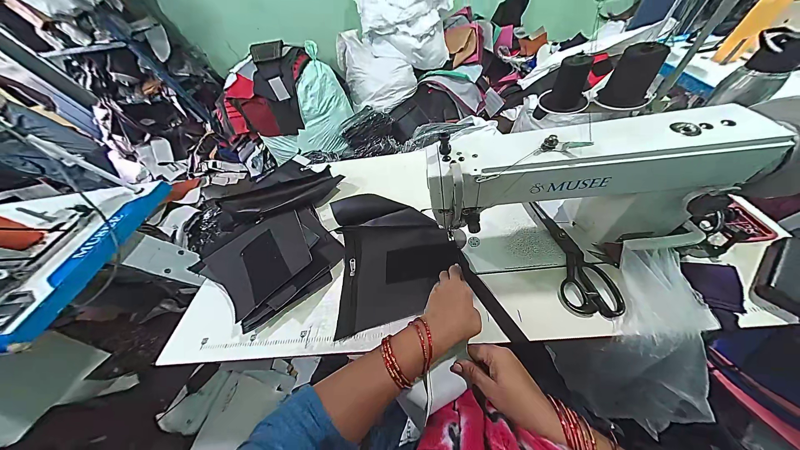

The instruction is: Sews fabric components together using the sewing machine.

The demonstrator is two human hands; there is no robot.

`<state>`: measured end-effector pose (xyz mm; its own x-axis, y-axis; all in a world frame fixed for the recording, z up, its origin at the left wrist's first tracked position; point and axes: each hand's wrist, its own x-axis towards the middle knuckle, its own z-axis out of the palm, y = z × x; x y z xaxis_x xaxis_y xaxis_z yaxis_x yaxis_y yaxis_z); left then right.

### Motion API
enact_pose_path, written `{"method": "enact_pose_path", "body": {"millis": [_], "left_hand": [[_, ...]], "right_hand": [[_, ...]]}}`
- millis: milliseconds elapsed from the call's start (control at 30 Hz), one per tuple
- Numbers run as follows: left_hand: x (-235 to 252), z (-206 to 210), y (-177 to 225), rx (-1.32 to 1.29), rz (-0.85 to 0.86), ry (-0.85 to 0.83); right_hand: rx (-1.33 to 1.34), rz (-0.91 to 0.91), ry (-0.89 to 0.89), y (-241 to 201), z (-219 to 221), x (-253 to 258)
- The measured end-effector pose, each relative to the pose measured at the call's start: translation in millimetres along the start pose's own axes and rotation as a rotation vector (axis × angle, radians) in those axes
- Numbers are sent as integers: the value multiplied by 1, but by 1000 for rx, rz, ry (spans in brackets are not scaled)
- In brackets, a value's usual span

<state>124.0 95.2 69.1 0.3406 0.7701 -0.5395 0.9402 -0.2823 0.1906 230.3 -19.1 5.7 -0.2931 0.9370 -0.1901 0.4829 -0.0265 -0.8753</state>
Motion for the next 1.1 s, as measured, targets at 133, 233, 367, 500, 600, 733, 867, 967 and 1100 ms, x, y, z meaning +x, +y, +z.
{"method": "enact_pose_path", "body": {"millis": [133,233,367,500,600,733,867,967,1100], "left_hand": [[5,-6,8,-76,-65,-57],[6,-5,-7,-153,-6,-44],[4,2,-35,-329,145,46],[5,7,-49,-453,243,112],[4,6,-55,-499,276,114],[4,9,-60,-556,300,123],[5,10,-63,-573,314,132],[5,12,-64,-582,326,154],[4,10,-62,-559,325,158]], "right_hand": [[-262,-10,-192,-30,-26,7],[-317,72,-252,-47,-64,22],[-300,102,235,-35,-72,76],[-196,141,375,-19,-49,122],[-126,164,473,-19,-44,125],[33,179,547,-12,-43,114],[120,163,528,-10,-35,106],[171,113,509,-10,-26,104],[254,103,484,-8,-29,104]]}}
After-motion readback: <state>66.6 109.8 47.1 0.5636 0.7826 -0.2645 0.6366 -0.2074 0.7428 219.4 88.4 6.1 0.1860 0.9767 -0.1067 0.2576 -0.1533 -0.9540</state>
